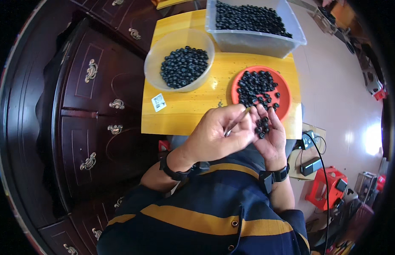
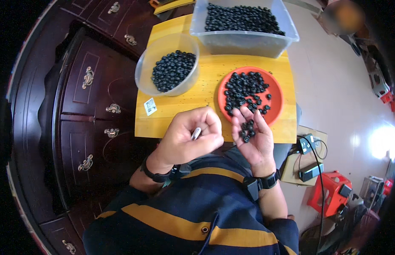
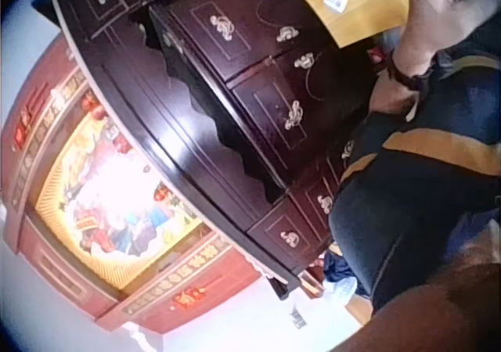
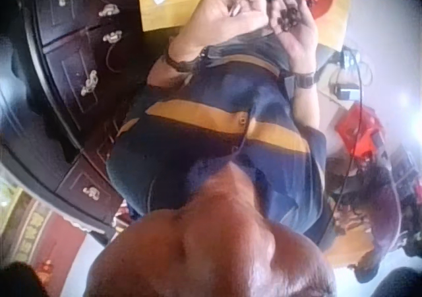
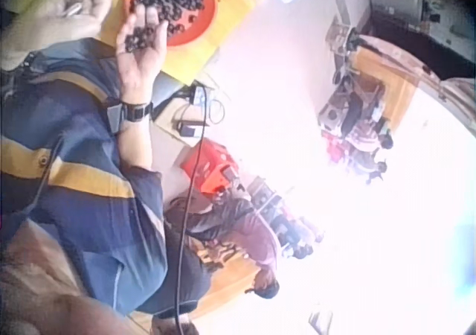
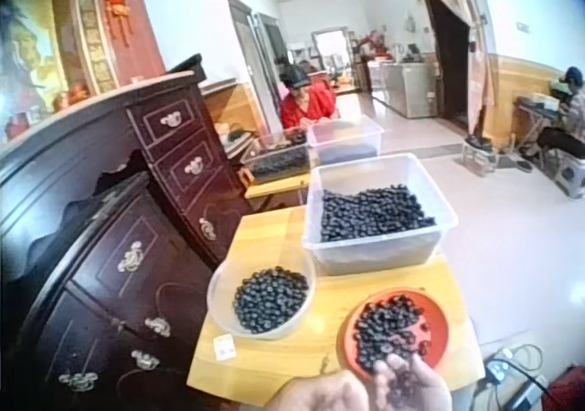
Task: Sort and clean small black parts using a trimming tool.
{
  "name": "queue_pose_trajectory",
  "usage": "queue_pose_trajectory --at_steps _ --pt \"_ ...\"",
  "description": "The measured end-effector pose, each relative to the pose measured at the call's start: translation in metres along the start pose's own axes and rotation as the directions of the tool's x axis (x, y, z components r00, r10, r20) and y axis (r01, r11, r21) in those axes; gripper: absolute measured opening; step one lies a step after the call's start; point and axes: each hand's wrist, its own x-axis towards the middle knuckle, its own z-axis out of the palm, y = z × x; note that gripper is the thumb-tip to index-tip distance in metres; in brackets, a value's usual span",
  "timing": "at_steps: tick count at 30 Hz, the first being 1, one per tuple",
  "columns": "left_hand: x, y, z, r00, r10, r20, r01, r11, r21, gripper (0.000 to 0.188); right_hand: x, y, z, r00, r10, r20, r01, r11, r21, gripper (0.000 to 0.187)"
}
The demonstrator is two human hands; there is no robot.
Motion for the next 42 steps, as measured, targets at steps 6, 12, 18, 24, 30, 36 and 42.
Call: queue_pose_trajectory --at_steps 6,12,18,24,30,36,42 --pt "0.005 -0.054 0.010 0.980 0.187 -0.069 -0.108 0.789 0.605 0.021 0.000 0.007 0.014 0.978 0.036 0.205 -0.055 0.995 0.089 0.053" --pt "0.012 -0.063 0.018 0.970 0.234 -0.067 -0.123 0.710 0.694 0.034 -0.001 0.013 0.022 0.979 0.035 0.201 -0.046 0.998 0.050 0.052" --pt "0.011 -0.065 0.018 0.998 0.062 -0.030 -0.021 0.685 0.728 0.035 0.001 0.015 0.015 0.990 0.065 0.126 -0.078 0.992 0.102 0.049" --pt "0.011 -0.065 0.016 0.996 0.068 -0.062 0.004 0.639 0.769 0.025 0.006 0.015 0.008 0.989 0.082 0.120 -0.100 0.984 0.149 0.045" --pt "0.008 -0.072 0.013 0.986 0.158 -0.062 -0.054 0.640 0.766 0.021 0.001 0.015 0.019 0.988 0.094 0.126 -0.107 0.989 0.106 0.042" --pt "0.008 -0.072 0.008 0.965 0.199 -0.171 -0.108 0.895 0.433 0.015 -0.006 0.012 0.013 0.991 0.122 0.062 -0.116 0.989 -0.094 0.033" --pt "0.007 -0.066 0.018 0.965 0.140 -0.223 -0.089 0.971 0.224 0.012 -0.010 0.014 0.018 0.977 0.165 0.133 -0.132 0.965 -0.226 0.018"
